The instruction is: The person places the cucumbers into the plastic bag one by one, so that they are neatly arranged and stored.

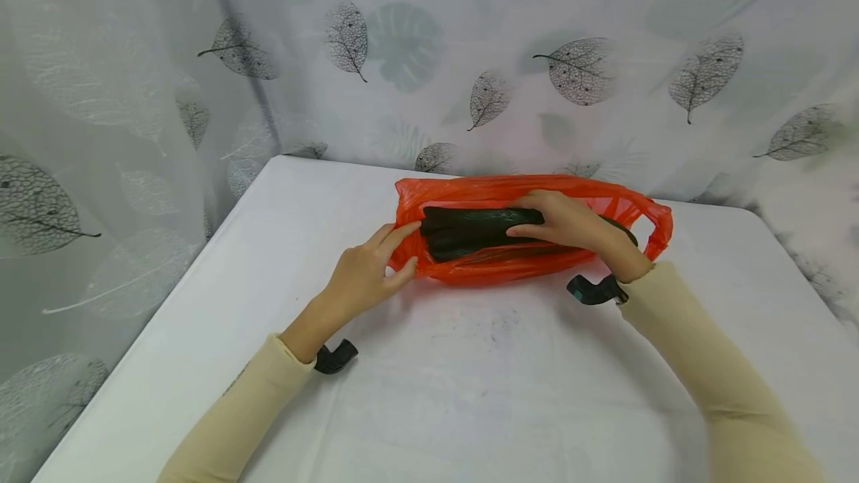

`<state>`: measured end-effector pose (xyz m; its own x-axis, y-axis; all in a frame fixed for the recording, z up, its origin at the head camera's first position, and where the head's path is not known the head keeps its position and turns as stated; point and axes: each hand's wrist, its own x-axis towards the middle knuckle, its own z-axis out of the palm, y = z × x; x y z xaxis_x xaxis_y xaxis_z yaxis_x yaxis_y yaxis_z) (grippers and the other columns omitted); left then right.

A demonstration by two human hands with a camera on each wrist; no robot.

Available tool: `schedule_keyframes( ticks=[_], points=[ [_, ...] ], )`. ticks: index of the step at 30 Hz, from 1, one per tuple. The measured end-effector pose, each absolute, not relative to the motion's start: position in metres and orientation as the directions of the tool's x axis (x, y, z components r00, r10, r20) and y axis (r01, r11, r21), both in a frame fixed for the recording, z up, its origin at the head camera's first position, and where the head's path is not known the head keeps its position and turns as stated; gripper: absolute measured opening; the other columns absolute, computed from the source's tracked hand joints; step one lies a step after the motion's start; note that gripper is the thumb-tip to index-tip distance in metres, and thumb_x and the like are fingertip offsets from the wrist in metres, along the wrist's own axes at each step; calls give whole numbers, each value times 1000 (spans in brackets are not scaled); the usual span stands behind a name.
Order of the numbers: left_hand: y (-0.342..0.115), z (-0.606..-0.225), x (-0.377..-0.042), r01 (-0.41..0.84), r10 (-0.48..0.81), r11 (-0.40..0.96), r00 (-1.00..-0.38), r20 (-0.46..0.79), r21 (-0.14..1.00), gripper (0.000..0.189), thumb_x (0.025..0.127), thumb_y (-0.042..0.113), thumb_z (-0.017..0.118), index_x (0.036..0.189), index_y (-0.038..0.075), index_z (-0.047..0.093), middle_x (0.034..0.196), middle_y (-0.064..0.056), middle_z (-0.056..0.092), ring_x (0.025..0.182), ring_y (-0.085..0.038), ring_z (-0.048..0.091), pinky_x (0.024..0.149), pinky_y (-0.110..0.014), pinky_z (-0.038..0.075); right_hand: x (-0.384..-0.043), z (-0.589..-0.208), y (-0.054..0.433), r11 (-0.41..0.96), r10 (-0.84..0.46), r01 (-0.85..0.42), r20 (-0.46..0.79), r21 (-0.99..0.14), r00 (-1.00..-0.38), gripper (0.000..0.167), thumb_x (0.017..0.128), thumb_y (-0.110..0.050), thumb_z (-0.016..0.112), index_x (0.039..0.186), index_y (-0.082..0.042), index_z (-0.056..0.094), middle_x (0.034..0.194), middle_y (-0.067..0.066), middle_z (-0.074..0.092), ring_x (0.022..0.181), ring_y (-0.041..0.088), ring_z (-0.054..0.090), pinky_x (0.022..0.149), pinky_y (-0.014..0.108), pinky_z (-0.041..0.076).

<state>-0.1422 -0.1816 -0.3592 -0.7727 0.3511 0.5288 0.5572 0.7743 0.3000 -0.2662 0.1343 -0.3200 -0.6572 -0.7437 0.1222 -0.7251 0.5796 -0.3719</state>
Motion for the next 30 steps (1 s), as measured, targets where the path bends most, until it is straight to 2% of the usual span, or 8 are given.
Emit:
schedule_keyframes(
  ticks=[4,11,19,26,30],
  points=[
    [-183,-359,-142,561,352,773,-767,537,296,50,88,20,67,134,8,56,112,-13,63,44,-9,32,41,-20,33,-268,-321,127,573,-754,-727,104,-378,-649,39,85,-25,75,117,-4,69,110,10,68,101,24,61,89,45,51],
    [-183,-361,-142,569,353,771,-755,552,285,49,88,20,67,134,8,56,112,-13,63,45,-8,31,40,-19,32,-275,-320,121,562,-775,-742,82,-366,-627,40,86,-22,75,120,-3,67,113,10,68,105,25,62,91,45,51],
    [-184,-359,-143,565,354,770,-765,538,297,50,88,21,66,135,8,55,115,-13,63,45,-7,30,41,-19,33,-287,-320,116,533,-798,-771,95,-348,-595,40,85,-20,75,121,-3,67,112,9,69,102,22,64,89,42,52],
    [-183,-358,-143,561,351,768,-771,532,308,50,88,21,66,135,8,55,116,-14,62,45,-8,31,42,-20,34,-299,-330,113,543,-798,-772,84,-330,-597,38,87,-21,74,119,-3,67,106,7,70,88,17,62,84,40,53],
    [-183,-359,-143,561,351,767,-773,528,311,50,89,21,66,135,8,55,117,-14,62,44,-8,32,42,-20,35,-303,-331,112,545,-804,-770,54,-331,-592,38,88,-19,73,120,-1,67,108,11,70,92,21,64,85,42,52]
  ],
)
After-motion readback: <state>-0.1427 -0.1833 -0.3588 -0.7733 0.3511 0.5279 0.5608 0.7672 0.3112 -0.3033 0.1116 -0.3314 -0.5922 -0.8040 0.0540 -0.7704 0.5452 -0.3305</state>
